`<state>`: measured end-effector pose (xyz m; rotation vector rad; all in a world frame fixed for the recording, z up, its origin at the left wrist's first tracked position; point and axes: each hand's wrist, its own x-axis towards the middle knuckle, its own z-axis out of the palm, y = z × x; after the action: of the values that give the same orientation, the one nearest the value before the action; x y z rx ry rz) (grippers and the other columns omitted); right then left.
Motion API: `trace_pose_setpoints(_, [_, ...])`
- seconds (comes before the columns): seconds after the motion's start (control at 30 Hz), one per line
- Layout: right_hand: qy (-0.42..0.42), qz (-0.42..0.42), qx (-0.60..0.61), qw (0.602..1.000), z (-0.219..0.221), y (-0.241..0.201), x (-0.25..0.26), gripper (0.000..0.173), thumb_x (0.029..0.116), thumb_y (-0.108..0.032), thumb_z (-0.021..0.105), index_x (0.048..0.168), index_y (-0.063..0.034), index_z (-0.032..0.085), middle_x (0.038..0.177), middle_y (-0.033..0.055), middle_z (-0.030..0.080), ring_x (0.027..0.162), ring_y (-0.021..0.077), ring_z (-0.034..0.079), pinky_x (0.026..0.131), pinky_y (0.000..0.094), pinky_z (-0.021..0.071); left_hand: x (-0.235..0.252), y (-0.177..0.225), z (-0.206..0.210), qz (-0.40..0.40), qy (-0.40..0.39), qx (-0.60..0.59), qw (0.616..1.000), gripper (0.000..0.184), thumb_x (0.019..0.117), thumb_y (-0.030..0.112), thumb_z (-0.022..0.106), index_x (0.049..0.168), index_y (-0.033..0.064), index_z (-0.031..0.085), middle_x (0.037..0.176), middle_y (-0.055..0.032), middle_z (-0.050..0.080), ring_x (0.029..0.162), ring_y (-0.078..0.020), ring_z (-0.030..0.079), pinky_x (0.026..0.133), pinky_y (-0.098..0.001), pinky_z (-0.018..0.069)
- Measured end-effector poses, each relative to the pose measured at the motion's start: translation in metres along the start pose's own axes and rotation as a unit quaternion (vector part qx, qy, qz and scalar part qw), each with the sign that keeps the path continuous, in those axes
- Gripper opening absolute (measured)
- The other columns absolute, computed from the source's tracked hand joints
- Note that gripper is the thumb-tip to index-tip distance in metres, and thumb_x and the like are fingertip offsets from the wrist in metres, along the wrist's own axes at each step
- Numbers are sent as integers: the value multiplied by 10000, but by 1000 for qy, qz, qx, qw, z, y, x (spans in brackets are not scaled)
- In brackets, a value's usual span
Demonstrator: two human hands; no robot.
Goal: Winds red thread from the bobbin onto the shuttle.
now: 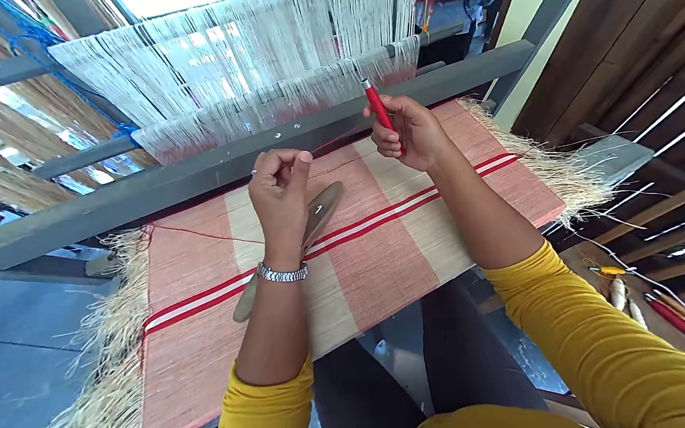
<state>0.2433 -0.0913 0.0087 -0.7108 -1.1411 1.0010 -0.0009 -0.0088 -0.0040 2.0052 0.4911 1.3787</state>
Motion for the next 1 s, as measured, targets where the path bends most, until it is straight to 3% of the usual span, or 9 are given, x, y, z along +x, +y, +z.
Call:
trace_pose_setpoints(0.13, [-2,9,-34,999,-1,0,0,327,1074,-296,319,1134,-123,590,620,-44,486,469,53,431,434,195,356,0,4,2,10,-22,-119,993,120,1087,215,495,1067,162,601,977,74,569,823,-22,540,708,-175,449])
trace_pose_setpoints(0.2, [-11,22,-90,996,0,-1,-2,302,1083,-266,346,1168,-97,582,661,-26,530,475,46,435,425,183,347,-1,6,4,-1,-37,-212,976,158,1102,198,420,1121,166,574,1114,43,602,994,-82,602,857,-259,521])
trace_pose_setpoints(0.27, [-34,37,-137,989,2,-3,-4,256,1083,-226,388,1171,-82,580,699,-6,548,478,43,426,416,177,331,-1,8,5,-10,-44,-291,956,191,1116,188,344,1158,156,527,1273,-19,619,1190,-175,608,994,-350,513])
trace_pose_setpoints(0.33, [-65,58,-146,985,4,-3,-5,218,1086,-212,407,1162,-88,569,730,11,562,472,46,418,403,175,318,-3,10,5,-30,-40,-338,940,204,1130,199,270,1142,163,471,1257,-51,643,1235,-230,618,1055,-395,502])
trace_pose_setpoints(0.5, [-136,118,-123,976,7,1,-7,162,1102,-239,432,1175,-118,512,774,15,554,474,34,415,400,159,321,-2,6,8,-61,-3,-375,925,206,1138,247,227,1140,181,422,1051,-44,624,1044,-260,689,972,-447,572])
trace_pose_setpoints(0.57, [-167,127,-140,968,6,2,-8,143,1084,-210,503,1195,-120,505,800,0,575,495,17,429,411,151,327,5,-2,7,-60,23,-378,924,171,1137,225,250,1134,153,405,1006,-74,627,960,-289,706,910,-487,602])
trace_pose_setpoints(0.7, [-207,129,-191,951,3,-1,-10,157,1033,-140,606,1165,-88,542,768,-25,587,505,-6,427,419,144,306,10,-4,2,-84,63,-361,926,170,1141,225,239,1134,159,396,949,-47,613,815,-228,698,791,-409,627])
trace_pose_setpoints(0.87, [-198,118,-178,957,-6,-6,-10,274,1064,-201,550,1317,-99,537,674,-49,473,472,0,403,407,140,322,14,-10,-4,-113,113,-382,910,138,1140,206,268,1097,176,395,908,-17,589,750,-160,647,735,-338,598])
trace_pose_setpoints(1.0, [-150,114,-228,955,-12,-12,-11,319,1119,-285,414,1207,-98,657,717,-61,537,518,12,432,435,160,326,14,-12,-2,-99,118,-340,928,136,1137,203,273,1100,172,401,919,-19,606,669,-121,581,635,-265,527])
